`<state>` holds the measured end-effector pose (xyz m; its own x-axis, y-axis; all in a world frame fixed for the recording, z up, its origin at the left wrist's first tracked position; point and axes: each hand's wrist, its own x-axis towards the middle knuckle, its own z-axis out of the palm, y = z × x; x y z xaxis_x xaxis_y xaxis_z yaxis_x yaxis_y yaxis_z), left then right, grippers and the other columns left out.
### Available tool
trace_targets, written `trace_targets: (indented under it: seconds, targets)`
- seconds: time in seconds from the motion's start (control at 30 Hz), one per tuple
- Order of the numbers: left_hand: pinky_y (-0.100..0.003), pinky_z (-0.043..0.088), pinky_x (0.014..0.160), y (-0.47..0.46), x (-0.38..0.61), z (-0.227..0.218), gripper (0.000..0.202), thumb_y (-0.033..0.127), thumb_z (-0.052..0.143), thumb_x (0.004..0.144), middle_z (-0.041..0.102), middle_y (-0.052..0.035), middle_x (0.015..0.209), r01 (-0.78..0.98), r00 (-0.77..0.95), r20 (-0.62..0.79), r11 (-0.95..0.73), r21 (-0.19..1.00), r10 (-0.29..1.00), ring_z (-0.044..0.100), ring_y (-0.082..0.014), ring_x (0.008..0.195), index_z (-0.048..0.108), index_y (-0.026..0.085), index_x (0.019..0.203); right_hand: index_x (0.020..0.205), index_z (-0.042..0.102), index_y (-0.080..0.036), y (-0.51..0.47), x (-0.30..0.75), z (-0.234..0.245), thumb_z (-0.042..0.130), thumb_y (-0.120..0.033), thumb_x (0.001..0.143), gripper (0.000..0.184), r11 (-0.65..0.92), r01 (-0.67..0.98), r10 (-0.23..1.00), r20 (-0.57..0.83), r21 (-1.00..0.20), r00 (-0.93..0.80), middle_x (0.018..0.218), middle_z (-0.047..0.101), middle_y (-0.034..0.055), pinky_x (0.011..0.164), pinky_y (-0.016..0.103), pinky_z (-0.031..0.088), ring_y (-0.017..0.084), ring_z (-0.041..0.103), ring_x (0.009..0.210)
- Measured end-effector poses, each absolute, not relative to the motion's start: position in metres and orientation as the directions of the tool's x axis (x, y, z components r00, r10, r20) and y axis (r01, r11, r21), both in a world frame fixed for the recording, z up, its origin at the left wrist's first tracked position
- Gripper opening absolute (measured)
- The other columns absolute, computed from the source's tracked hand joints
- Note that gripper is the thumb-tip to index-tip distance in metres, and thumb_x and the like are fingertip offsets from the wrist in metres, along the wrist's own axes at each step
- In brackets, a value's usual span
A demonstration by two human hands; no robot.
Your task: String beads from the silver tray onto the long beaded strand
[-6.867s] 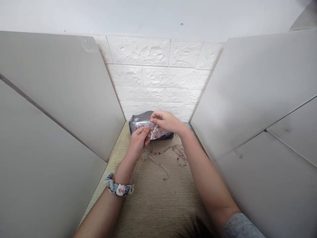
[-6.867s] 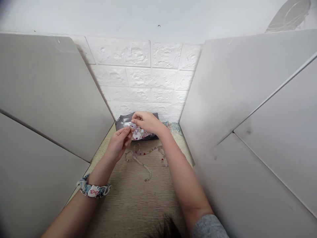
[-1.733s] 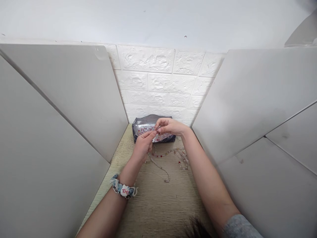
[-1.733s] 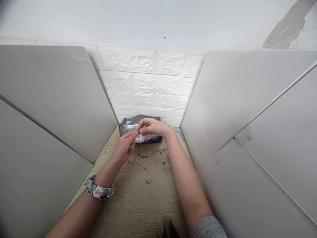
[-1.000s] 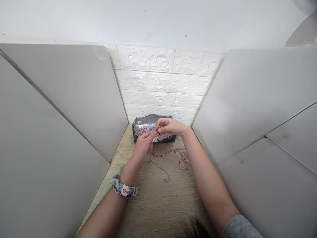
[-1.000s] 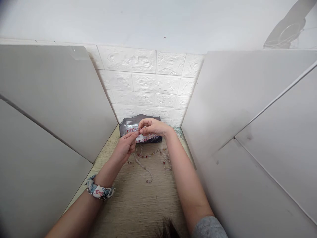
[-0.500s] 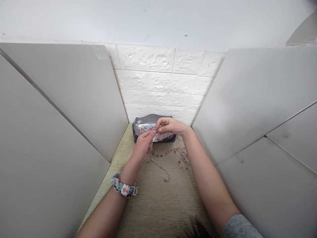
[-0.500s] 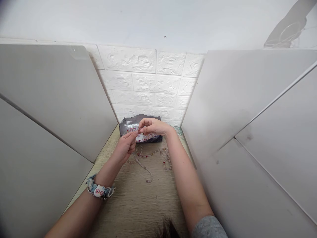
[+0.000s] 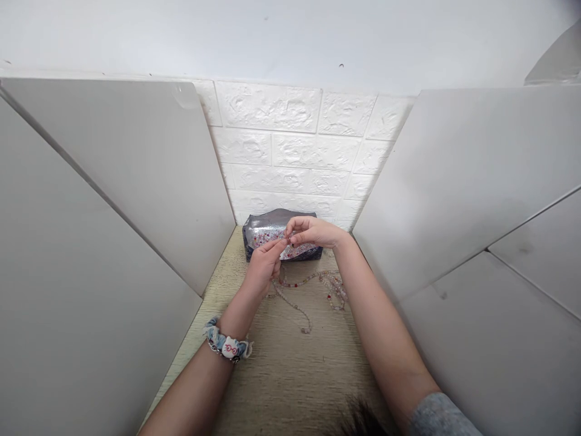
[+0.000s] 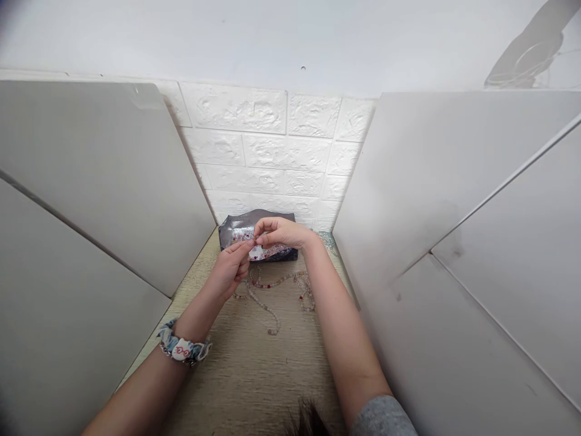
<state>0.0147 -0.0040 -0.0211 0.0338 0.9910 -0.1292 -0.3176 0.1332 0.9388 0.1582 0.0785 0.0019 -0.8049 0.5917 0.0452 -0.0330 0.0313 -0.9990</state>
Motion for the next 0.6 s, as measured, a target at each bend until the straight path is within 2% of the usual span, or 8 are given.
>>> trace_targets:
  seconds: [0.6]
  targets:
    - [-0.016,0.008,0.032,-0.003,0.0152,-0.0209,0.03,0.039,0.065,0.06,0.019,0.0121,0.036,-0.28,0.023,-0.152,0.152,0.948,0.988,0.013,-0.0016,0.031,0.057,0.014,0.076,0.078,0.053,-0.014,0.0778,0.1617,0.0043,0.066,-0.021,0.064,0.021,0.088,-0.012,0.593,0.062,-0.996,-0.803,0.074,0.053,-0.0007,0.059,0.018,0.04,0.006,0.049,0.067]
